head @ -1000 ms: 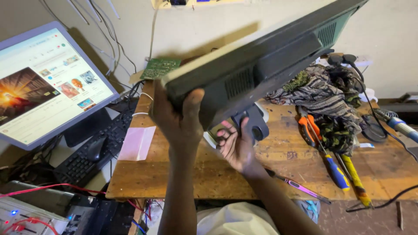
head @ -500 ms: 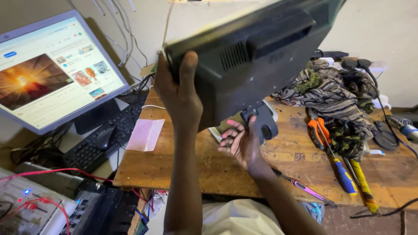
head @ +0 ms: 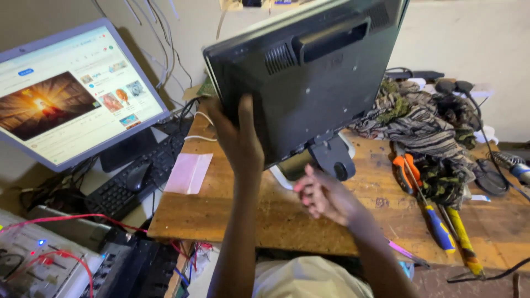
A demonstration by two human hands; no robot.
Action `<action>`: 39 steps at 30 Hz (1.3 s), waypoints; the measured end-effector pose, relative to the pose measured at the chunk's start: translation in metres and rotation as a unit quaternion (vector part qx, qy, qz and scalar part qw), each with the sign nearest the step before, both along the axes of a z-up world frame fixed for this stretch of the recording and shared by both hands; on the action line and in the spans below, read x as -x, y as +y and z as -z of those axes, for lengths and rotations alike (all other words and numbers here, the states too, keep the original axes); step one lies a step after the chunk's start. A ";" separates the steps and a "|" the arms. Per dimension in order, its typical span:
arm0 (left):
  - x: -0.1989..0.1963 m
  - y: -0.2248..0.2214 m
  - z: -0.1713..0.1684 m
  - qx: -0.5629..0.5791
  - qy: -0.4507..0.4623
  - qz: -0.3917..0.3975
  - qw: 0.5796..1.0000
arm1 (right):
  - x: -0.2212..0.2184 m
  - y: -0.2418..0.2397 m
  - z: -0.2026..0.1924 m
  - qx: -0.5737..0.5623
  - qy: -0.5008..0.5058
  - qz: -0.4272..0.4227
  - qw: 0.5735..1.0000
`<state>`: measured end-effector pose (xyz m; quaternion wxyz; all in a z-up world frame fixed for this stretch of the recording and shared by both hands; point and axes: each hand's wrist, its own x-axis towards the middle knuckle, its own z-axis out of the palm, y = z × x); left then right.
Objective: The person is reassembling a computer monitor by screwing the back panel and stand into place, then cleaning it with a cloth.
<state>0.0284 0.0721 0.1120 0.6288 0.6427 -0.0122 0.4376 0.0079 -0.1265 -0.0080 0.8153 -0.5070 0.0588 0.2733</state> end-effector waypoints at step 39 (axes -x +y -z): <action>-0.034 0.031 0.090 -0.023 0.116 0.033 0.992 | -0.101 -0.069 -0.089 0.335 -0.351 0.561 0.671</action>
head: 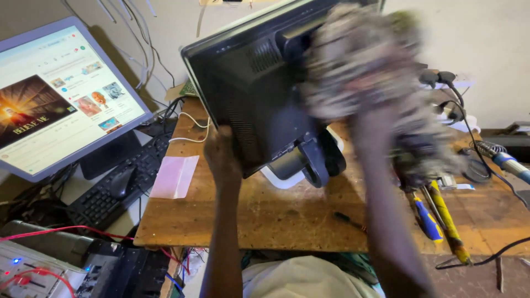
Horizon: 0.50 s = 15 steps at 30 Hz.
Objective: The person is reassembling a computer monitor by screwing the back panel and stand into place, then cleaning it with a cloth.
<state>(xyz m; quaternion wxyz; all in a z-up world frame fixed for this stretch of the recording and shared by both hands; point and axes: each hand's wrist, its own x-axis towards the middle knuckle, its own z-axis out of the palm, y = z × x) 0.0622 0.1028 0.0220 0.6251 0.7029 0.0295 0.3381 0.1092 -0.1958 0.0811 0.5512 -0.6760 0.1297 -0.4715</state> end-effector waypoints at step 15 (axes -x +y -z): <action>-0.011 -0.004 -0.032 -0.039 -0.176 -0.060 0.982 | -0.073 0.052 0.110 0.124 -0.040 -0.026 0.991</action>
